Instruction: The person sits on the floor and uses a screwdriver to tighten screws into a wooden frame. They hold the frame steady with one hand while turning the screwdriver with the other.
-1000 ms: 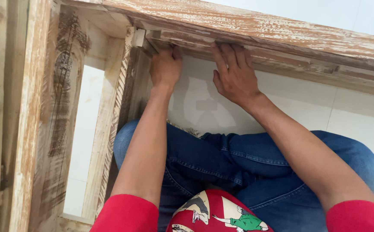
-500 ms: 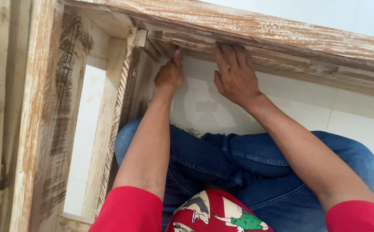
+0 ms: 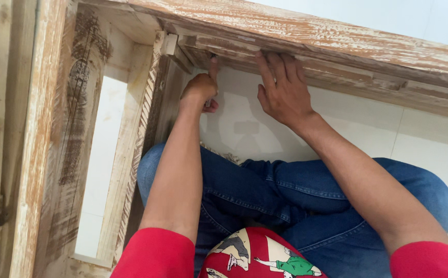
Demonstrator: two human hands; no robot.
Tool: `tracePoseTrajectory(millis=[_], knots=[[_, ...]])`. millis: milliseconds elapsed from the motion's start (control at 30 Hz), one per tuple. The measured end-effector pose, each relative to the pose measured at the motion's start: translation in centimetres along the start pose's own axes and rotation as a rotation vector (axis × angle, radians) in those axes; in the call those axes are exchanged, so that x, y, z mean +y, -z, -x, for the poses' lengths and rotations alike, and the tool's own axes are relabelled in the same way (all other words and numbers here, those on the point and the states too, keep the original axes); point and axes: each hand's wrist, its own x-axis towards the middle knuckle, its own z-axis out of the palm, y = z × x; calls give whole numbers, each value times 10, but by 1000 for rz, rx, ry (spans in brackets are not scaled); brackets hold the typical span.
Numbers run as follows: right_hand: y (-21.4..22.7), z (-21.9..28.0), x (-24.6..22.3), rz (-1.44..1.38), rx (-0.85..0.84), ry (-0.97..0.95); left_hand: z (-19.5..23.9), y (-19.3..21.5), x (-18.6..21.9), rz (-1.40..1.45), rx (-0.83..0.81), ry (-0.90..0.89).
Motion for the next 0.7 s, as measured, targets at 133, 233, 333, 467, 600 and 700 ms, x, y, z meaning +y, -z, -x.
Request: tracePoseTrajectory(millis=[133,233,333,467,600,700], knots=[[2,-2,0,36,11,6,25,7,2,18,23,2],[2,0,-1,10,10,4,41,11,0,18,68,-75],[2,0,-1,50,-51,-9,54,22,1,15,129,-138],[3,0,0,44,-42,-5,37,27,-5,134,225,-210],[2,-1,0,-6,-28,-3,-86,14,-36,-644,147,-441],[3,-1,-1,3,-1,2,-74,10,-37,-261,101,-380]])
